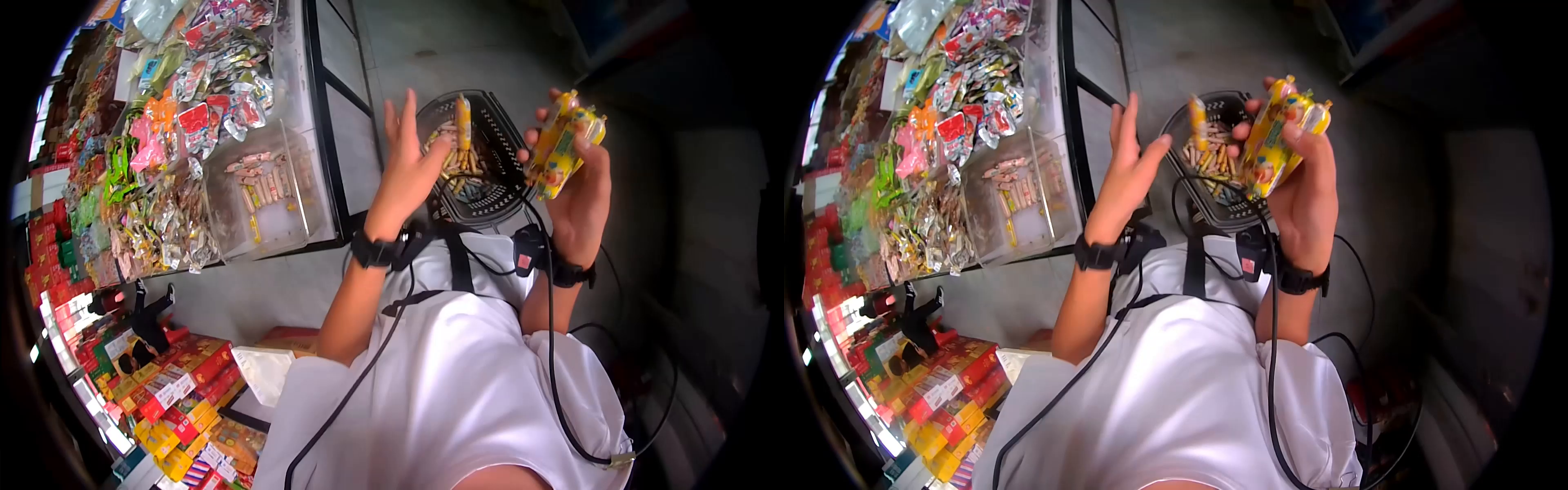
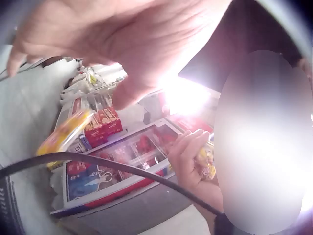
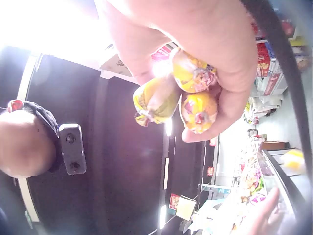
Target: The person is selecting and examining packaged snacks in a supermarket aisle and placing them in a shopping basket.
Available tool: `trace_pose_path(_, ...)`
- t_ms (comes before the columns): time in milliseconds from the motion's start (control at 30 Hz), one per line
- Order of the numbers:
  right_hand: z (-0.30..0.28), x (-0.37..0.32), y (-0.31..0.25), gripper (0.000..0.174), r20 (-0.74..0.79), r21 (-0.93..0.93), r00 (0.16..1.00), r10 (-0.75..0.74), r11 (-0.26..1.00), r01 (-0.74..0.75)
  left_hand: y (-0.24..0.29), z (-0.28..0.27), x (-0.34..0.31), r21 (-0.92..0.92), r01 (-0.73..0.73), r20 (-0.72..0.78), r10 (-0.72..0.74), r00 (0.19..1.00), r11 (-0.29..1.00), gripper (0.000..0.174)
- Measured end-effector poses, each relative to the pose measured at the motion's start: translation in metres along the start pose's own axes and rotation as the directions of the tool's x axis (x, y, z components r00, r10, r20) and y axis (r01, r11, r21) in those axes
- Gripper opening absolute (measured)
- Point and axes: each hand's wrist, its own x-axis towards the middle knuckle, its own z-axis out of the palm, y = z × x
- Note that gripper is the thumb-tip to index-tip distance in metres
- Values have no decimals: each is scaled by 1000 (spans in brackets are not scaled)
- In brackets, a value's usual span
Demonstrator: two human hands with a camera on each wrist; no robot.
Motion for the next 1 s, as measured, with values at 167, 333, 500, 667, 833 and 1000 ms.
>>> trace_pose_path(167,17,1,15,47,82,114,982,170,977,-178,42,-33,-28,-706,203,217,-65,974,679,28)
trace_pose_path(333,30,4,28,38,88,185,981,175,964,-189,58,-30,-37,-740,66,86,-3,996,670,34)
trace_pose_path(500,45,0,34,29,29,64,974,223,972,-225,63,-35,-46,-732,28,-22,-64,998,680,43)
trace_pose_path(667,47,1,38,30,124,159,968,217,959,-235,52,-40,-54,-854,76,-19,-177,984,514,28)
trace_pose_path(833,22,3,23,45,-79,160,996,43,987,-30,45,-40,-51,-835,166,115,-128,985,526,27)
trace_pose_path(1000,5,-3,15,48,-157,184,988,-13,982,42,33,-16,-24,-579,117,73,-92,993,807,44)
